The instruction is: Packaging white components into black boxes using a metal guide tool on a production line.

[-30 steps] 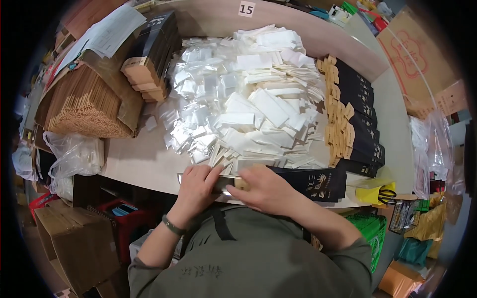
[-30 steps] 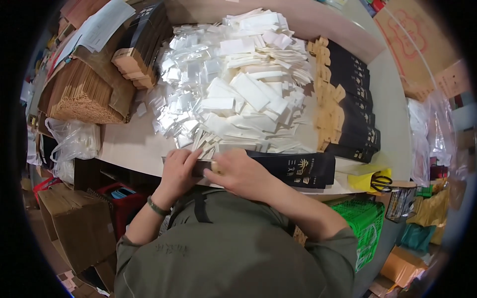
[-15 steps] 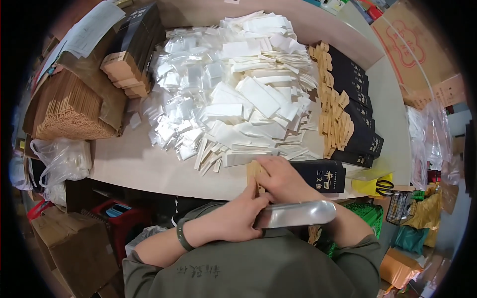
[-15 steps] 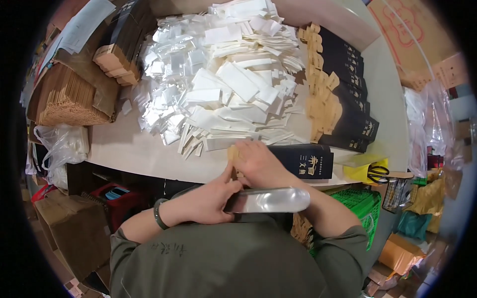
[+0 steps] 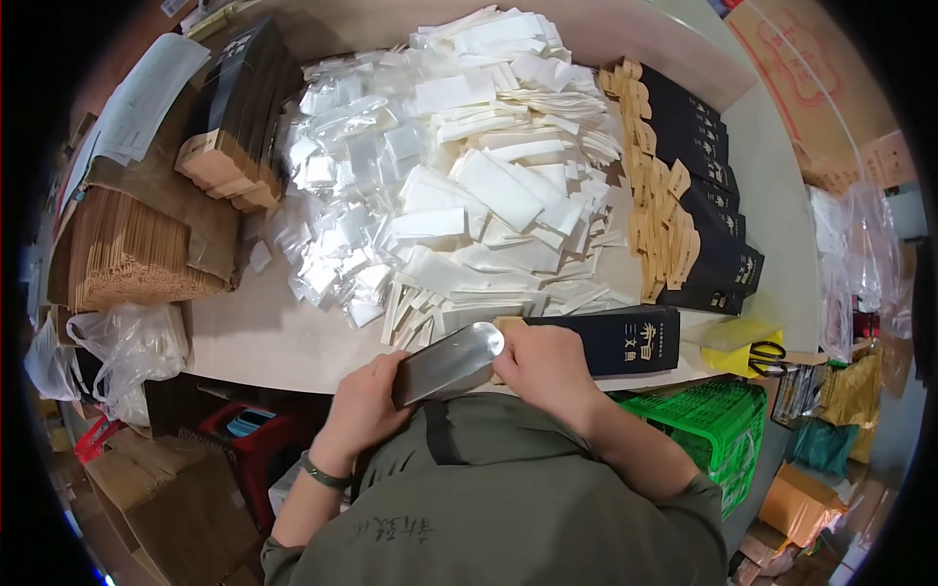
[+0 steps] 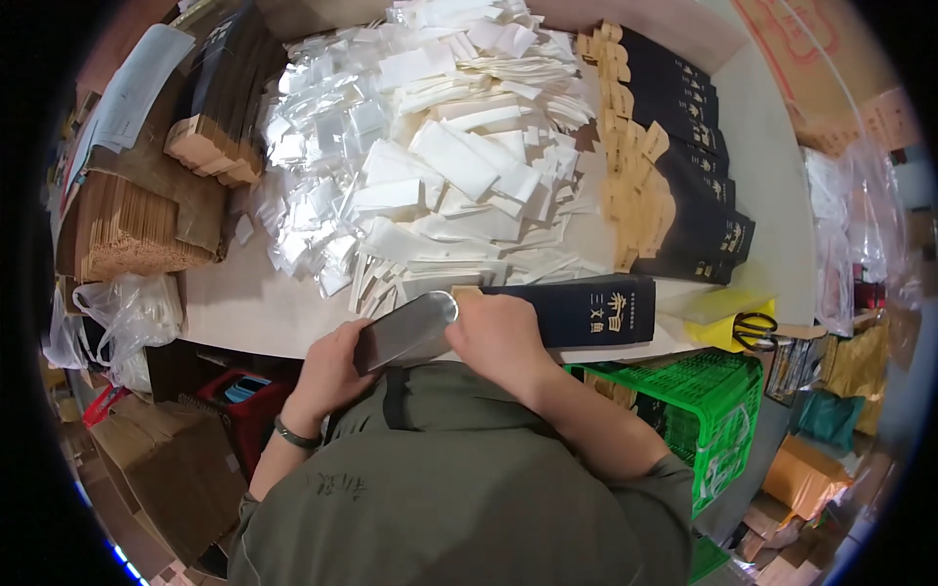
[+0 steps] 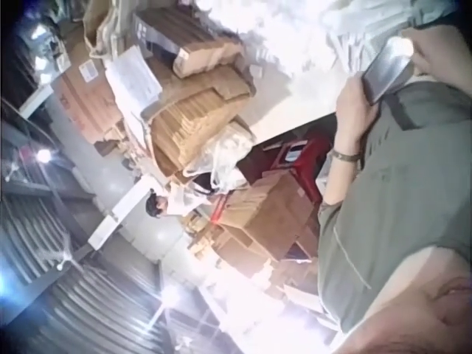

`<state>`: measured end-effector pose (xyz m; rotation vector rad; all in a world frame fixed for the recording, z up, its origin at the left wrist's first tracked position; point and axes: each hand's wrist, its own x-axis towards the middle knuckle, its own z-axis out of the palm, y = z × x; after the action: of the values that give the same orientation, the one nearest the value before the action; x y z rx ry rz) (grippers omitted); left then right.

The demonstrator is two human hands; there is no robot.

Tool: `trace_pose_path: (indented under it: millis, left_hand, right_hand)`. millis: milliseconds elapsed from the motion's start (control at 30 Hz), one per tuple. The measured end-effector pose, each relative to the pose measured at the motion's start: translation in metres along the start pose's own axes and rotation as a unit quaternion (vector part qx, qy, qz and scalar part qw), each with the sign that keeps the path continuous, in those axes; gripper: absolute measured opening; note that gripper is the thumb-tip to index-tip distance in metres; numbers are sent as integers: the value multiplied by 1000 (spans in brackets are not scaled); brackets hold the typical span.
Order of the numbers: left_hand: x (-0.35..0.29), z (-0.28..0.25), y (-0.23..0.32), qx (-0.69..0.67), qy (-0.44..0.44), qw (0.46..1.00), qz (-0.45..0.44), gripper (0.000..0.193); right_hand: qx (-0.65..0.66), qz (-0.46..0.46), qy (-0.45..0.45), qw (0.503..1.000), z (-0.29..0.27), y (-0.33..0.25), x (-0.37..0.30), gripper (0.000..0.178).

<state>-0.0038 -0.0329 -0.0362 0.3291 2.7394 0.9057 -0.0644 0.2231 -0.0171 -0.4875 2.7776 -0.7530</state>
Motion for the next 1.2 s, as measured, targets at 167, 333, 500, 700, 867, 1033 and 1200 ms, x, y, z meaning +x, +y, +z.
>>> trace_pose_path:
  millis: [167, 333, 500, 700, 867, 1033, 1200]
  left_hand:
    - [23, -16, 13, 25, -67, 992, 102, 69]
    - [26, -50, 1, 71, 145, 979, 121, 67]
    - [54, -68, -65, 92, 250, 964, -20, 50]
    - [59, -56, -77, 22, 242, 967, -74, 45]
    - [53, -51, -78, -94, 253, 952, -145, 27]
    - [-2, 11, -26, -396, 205, 886, -129, 12]
    - [3, 28, -4, -7, 283, 959, 17, 35]
  right_hand:
    - [66, -51, -13, 996, 21, -24, 0, 17]
    - [66, -24, -22, 997, -47, 26, 36, 18]
    - [-14, 37, -105, 994, -49, 117, 61, 23]
    - [-72, -12, -16, 997, -61, 93, 38, 15]
    - [-124, -38, 67, 989, -69, 80, 25, 9]
    - [-126, -110, 51, 985, -68, 42, 31, 8]
    - [-209, -363, 148, 896, -18, -18, 111, 11]
